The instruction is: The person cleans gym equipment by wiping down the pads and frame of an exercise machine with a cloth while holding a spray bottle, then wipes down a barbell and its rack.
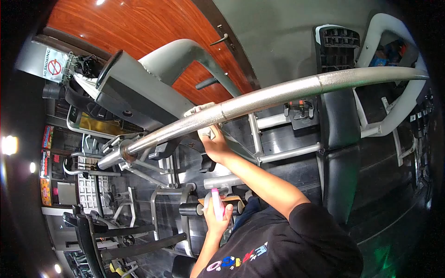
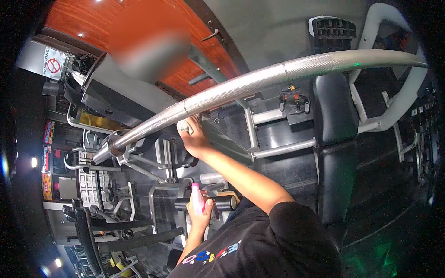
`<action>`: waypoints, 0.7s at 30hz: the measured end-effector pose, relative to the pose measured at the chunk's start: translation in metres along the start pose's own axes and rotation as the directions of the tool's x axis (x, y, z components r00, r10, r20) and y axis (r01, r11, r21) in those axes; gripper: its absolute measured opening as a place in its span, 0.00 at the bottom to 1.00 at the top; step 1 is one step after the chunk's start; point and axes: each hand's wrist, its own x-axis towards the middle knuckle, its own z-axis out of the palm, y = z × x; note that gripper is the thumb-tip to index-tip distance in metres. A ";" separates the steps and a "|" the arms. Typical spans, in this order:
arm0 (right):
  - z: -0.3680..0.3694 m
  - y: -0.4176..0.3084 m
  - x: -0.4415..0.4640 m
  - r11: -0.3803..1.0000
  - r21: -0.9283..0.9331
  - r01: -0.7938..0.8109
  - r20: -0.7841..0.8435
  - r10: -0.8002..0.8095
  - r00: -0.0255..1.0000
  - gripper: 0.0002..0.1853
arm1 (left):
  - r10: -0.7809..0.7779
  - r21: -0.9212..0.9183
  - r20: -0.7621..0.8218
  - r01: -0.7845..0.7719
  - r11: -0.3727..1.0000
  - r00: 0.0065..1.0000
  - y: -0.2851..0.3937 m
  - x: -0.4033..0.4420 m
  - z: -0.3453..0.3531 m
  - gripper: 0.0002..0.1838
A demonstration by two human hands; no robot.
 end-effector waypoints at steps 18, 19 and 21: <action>-0.017 -0.010 -0.026 0.900 -0.066 0.431 0.119 -0.421 0.899 0.23 | -0.073 -0.029 0.018 0.073 0.997 0.997 -0.013 -0.008 -0.019 0.32; -0.033 0.007 -0.044 0.908 -0.110 0.404 0.171 -0.383 0.908 0.25 | -0.096 -0.030 0.021 0.097 0.995 0.995 -0.013 -0.008 -0.020 0.32; -0.077 0.050 -0.089 0.955 -0.231 0.184 0.302 -0.110 0.947 0.24 | -0.108 -0.034 0.023 0.108 0.994 0.994 -0.016 -0.010 -0.021 0.32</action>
